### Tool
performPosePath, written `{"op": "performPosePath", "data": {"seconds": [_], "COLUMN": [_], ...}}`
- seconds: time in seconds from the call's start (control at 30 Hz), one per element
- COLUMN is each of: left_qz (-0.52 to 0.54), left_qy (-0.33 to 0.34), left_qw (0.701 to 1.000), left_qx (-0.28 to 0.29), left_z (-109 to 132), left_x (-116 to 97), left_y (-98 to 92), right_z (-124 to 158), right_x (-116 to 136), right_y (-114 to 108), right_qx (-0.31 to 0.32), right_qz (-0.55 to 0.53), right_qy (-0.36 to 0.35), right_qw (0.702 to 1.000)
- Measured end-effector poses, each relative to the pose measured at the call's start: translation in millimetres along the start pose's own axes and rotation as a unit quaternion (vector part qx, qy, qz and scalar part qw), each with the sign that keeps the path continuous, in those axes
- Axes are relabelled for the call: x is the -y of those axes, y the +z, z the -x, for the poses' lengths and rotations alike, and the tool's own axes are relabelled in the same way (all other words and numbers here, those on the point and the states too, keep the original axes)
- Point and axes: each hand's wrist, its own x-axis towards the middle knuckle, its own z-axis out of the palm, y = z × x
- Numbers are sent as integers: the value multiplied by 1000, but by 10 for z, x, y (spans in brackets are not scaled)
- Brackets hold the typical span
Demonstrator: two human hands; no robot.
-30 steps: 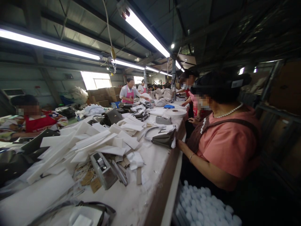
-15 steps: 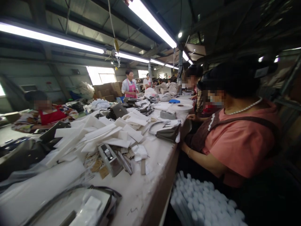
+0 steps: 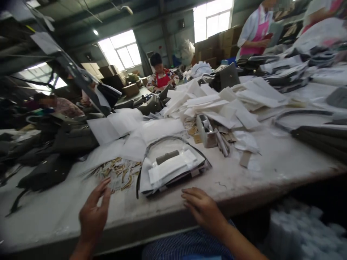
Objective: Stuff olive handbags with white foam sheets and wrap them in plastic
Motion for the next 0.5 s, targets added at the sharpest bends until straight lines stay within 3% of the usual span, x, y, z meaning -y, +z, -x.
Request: {"op": "performPosePath", "data": {"seconds": [0.03,0.1,0.23,0.3,0.4,0.5], "left_qz": [30,82,157,168,191,211], "left_qy": [10,-36,-123,-136,-173,-209], "left_qw": [999,993,971,967,956,944], "left_qx": [32,80,130,134,138,140], "left_z": [50,122,110,38,-72,-107], "left_x": [-97,-246,-309,-279,-232,-204], "left_y": [133,394,831,995,1157,1233], "right_z": [-15,-91,-371,-506,-650,-748], "right_x": [2,-10,-157,-305,-555,-719], "right_y": [-54,-192,-465,-522,-503,-459], "right_qx": [-34,-112,-233,-240,-201,-155], "right_qz": [1,15,44,18,-91,-154], "right_qy": [13,39,117,194,325,377], "right_qw": [999,993,964,951,920,900]}}
